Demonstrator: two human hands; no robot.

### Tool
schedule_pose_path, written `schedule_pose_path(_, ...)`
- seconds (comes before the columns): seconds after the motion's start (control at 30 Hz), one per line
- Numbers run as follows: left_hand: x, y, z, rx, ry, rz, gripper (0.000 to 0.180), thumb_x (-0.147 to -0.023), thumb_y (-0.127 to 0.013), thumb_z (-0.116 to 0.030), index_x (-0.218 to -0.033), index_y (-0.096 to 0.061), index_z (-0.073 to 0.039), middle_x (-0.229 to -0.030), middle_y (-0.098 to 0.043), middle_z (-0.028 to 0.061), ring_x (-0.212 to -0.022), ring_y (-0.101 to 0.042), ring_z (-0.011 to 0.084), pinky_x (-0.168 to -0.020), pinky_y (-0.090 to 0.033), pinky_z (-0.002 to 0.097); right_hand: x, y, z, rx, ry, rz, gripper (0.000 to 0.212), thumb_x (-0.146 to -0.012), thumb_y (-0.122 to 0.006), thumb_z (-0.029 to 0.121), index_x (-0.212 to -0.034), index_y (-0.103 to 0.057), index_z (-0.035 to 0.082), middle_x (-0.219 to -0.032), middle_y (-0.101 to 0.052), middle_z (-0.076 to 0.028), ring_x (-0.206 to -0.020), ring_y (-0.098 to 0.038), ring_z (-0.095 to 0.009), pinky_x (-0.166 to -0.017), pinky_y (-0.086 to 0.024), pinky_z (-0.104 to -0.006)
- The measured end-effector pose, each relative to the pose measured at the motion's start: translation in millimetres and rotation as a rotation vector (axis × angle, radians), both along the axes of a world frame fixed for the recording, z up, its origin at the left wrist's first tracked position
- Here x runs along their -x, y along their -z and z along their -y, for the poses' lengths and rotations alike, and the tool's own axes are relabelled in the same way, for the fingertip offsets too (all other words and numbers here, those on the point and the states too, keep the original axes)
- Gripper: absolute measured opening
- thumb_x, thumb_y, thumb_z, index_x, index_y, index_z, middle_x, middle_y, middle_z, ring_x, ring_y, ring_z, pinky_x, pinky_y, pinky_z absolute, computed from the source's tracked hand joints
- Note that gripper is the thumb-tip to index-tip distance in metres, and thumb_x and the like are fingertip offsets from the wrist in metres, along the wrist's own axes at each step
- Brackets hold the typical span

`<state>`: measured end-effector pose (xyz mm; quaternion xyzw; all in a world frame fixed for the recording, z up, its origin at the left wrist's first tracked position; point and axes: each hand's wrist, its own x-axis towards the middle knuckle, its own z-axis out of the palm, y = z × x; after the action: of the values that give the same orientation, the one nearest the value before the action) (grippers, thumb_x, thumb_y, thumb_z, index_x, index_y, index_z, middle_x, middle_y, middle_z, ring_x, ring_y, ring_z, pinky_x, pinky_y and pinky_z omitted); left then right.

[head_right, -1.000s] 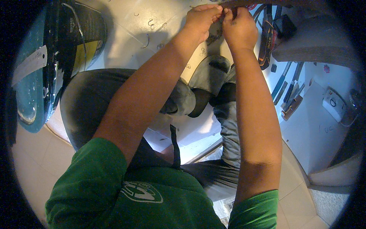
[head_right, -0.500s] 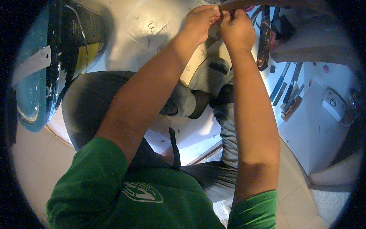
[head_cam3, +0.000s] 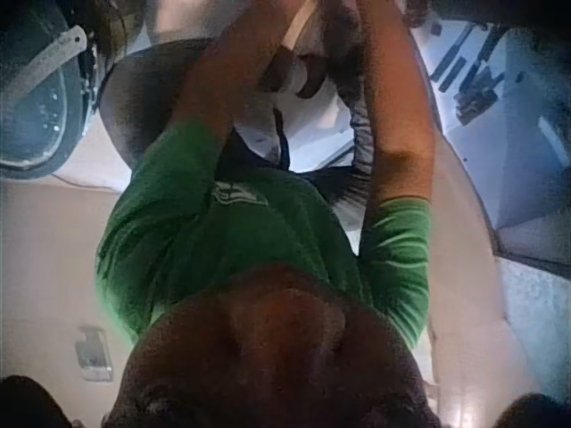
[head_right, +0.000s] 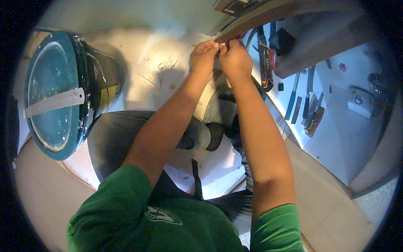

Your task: The person sits on the floor and uses a utility knife to trim the edge of a wooden cabinet. They repeatedly scrape and cut along the bottom edge, then switch to a hammer to tap the edge, and finally return to the utility knife for further trimming.

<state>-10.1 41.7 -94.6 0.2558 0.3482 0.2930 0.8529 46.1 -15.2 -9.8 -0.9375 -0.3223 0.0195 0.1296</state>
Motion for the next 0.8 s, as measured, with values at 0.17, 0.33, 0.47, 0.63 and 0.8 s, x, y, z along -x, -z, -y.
schedule_pose_path(0.17, 0.3, 4.5, 7.6, -0.097, 0.030, -0.075, 0.029, -0.094, -0.073, -0.012, -0.118, -0.065, 0.000, -0.098, -0.074, 0.0085, -0.084, -0.069, 0.0151, -0.071, -0.050, 0.0267, 21.1, -40.4, 69.5, -0.270, 0.003, -0.048, 0.020, -0.092, -0.070, 0.021, -0.105, -0.068, 0.006, -0.093, -0.072, -0.019, -0.082, -0.070, -0.038, -0.073, -0.055, -0.0449)
schedule_pose_path(0.33, -1.8, 13.9, 2.3, -0.137, -0.051, -0.029, 0.019, -0.093, -0.072, -0.005, -0.110, -0.068, 0.003, -0.097, -0.073, 0.0110, -0.082, -0.070, 0.0173, -0.073, -0.059, 0.0285, -10.5, -44.9, 204.5, -0.316, 0.380, -0.047, 0.021, -0.093, -0.071, 0.017, -0.109, -0.068, 0.003, -0.084, -0.070, -0.011, -0.075, -0.067, -0.023, -0.070, -0.052, -0.0342)
schedule_pose_path(0.47, -6.6, -3.3, 9.0, -0.189, -0.092, -0.200, 0.023, -0.094, -0.071, -0.005, -0.114, -0.065, 0.004, -0.098, -0.072, 0.0125, -0.082, -0.070, 0.0176, -0.070, -0.056, 0.0276, -49.4, -44.2, 273.6, -0.216, 0.530, 0.113, 0.024, -0.092, -0.071, 0.017, -0.112, -0.069, 0.003, -0.082, -0.069, -0.010, -0.072, -0.064, -0.020, -0.070, -0.051, -0.0342)
schedule_pose_path(0.63, -9.0, -13.4, 11.9, -0.074, -0.115, -0.195, 0.020, -0.094, -0.070, -0.006, -0.113, -0.065, 0.002, -0.098, -0.071, 0.0098, -0.081, -0.068, 0.0162, -0.068, -0.051, 0.0271, -88.3, -28.0, 312.2, -0.135, 0.448, 0.003, 0.031, -0.091, -0.069, 0.023, -0.114, -0.068, 0.003, -0.092, -0.071, -0.016, -0.087, -0.069, -0.030, -0.080, -0.053, -0.0419)
schedule_pose_path(0.8, -14.0, -5.6, 33.7, -0.222, -0.062, -0.315, 0.043, -0.095, -0.066, -0.004, -0.135, -0.057, 0.007, -0.119, -0.063, 0.0123, -0.105, -0.062, 0.0188, -0.090, -0.051, 0.0306, -96.3, -12.7, 278.1, 0.248, 0.401, 0.044, 0.035, -0.094, -0.062, 0.028, -0.116, -0.066, 0.002, -0.114, -0.068, -0.023, -0.106, -0.066, -0.039, -0.093, -0.052, -0.0495)
